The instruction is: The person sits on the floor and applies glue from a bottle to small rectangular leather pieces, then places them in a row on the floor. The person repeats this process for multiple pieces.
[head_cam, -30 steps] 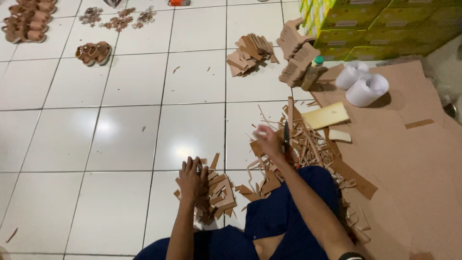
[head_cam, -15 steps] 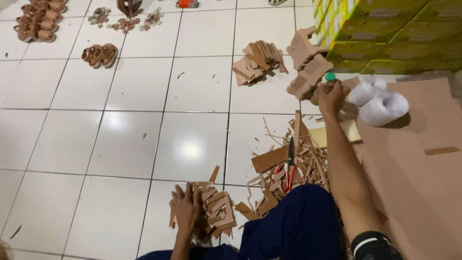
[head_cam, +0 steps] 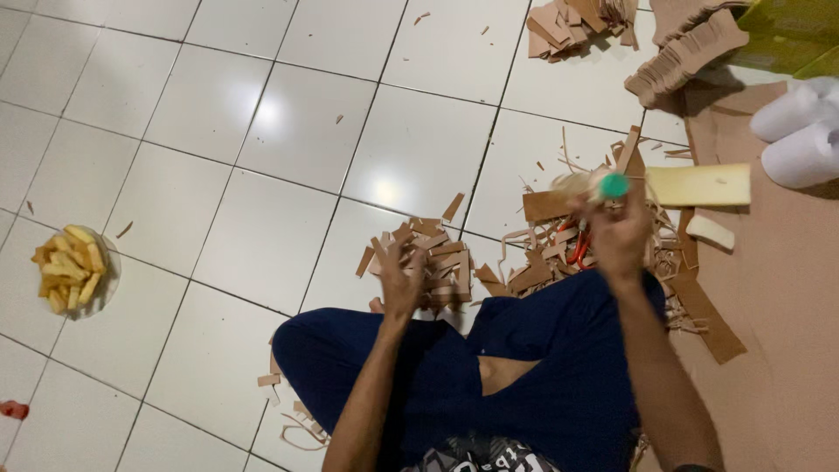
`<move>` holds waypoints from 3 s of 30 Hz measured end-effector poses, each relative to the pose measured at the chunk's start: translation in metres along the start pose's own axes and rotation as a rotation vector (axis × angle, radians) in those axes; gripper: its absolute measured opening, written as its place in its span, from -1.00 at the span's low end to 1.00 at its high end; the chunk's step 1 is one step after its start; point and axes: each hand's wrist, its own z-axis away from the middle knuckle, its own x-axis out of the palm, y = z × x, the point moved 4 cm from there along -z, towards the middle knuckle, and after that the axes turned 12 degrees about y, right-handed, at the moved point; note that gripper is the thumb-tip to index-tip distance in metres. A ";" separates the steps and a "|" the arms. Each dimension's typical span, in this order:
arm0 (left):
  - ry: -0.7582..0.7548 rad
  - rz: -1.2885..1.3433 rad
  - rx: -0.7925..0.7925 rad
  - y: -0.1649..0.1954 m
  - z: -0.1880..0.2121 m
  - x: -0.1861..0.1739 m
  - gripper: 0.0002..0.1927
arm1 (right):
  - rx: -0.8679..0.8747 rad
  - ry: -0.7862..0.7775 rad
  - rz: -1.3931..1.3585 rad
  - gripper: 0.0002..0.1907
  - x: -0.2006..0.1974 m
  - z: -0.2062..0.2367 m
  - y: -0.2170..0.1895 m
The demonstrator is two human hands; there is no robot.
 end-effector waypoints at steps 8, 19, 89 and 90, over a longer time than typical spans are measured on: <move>-0.027 0.093 0.535 0.092 0.073 0.002 -0.43 | 0.262 -0.313 -0.325 -0.51 0.092 0.169 0.016; 0.105 0.396 0.220 0.048 0.070 -0.012 -0.60 | 1.044 -0.396 -0.750 -0.32 0.096 0.214 0.037; 0.014 0.161 -0.220 -0.002 -0.009 0.121 -0.58 | 0.659 0.097 -1.302 -0.59 0.036 0.065 0.133; 0.006 -0.016 -0.002 0.003 -0.018 0.122 -0.60 | 0.625 0.080 -1.139 -0.58 0.036 0.064 0.127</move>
